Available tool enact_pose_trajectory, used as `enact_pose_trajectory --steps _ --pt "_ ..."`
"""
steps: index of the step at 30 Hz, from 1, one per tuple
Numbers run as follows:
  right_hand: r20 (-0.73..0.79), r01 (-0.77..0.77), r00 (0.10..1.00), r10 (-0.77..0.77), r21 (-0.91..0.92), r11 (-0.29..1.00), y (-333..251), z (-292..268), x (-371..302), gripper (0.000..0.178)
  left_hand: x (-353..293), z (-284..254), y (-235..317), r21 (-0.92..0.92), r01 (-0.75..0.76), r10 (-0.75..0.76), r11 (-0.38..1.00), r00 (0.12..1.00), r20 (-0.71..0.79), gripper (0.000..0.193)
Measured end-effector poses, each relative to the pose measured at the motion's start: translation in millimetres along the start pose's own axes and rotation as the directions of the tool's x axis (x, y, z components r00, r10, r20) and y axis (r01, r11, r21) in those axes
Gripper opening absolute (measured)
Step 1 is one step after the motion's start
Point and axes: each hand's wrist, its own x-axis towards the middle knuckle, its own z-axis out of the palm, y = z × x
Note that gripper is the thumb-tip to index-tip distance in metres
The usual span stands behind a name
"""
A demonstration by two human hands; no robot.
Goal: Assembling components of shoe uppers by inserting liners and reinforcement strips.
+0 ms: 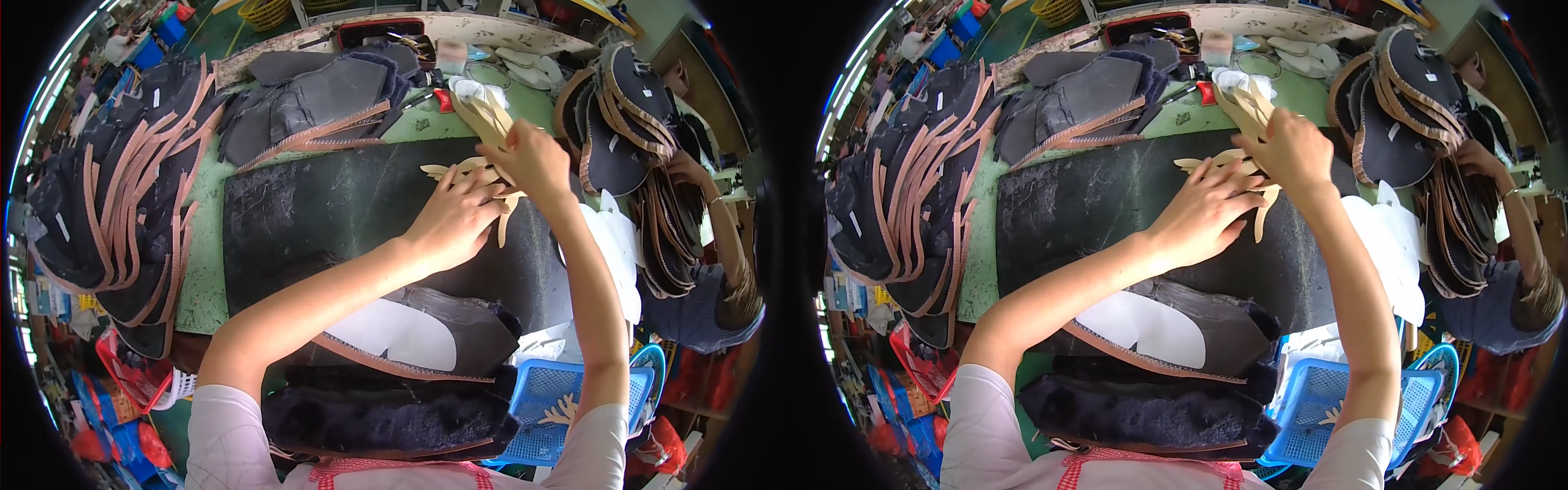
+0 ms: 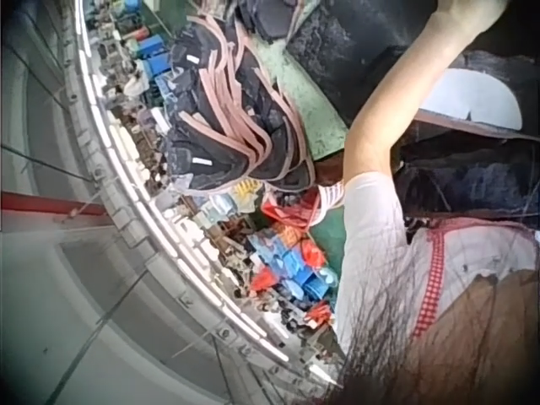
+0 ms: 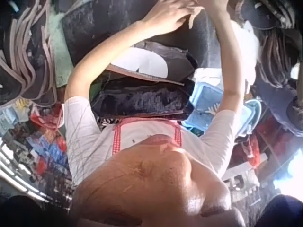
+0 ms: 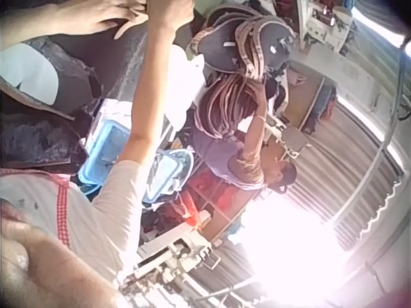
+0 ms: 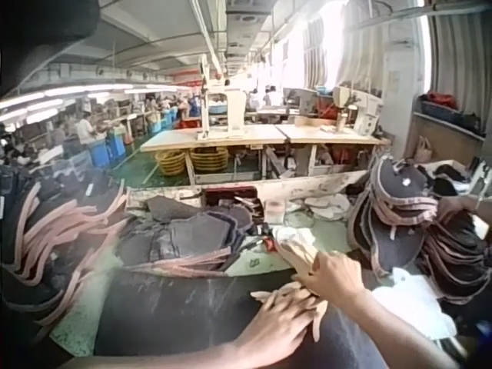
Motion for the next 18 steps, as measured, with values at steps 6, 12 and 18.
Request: enact_pose_trajectory --steps 6,12,18 --pt "0.107 -0.014 0.993 -0.057 0.569 0.822 23.9 -8.7 9.0 0.020 1.9 5.9 2.2 0.013 -0.022 0.023 1.000 1.000 -0.017 0.039" --pt "0.045 -0.034 0.998 0.033 0.961 -0.276 51.3 -48.4 -2.2 0.022 0.4 -1.9 1.9 -0.138 0.024 -0.025 0.990 1.000 -0.009 0.040" --pt "0.251 -0.308 0.948 -0.194 0.875 -0.373 43.7 -95.1 -68.2 0.017 -27.1 -83.6 -14.2 -0.229 0.008 -0.038 0.973 0.991 -0.125 0.023"
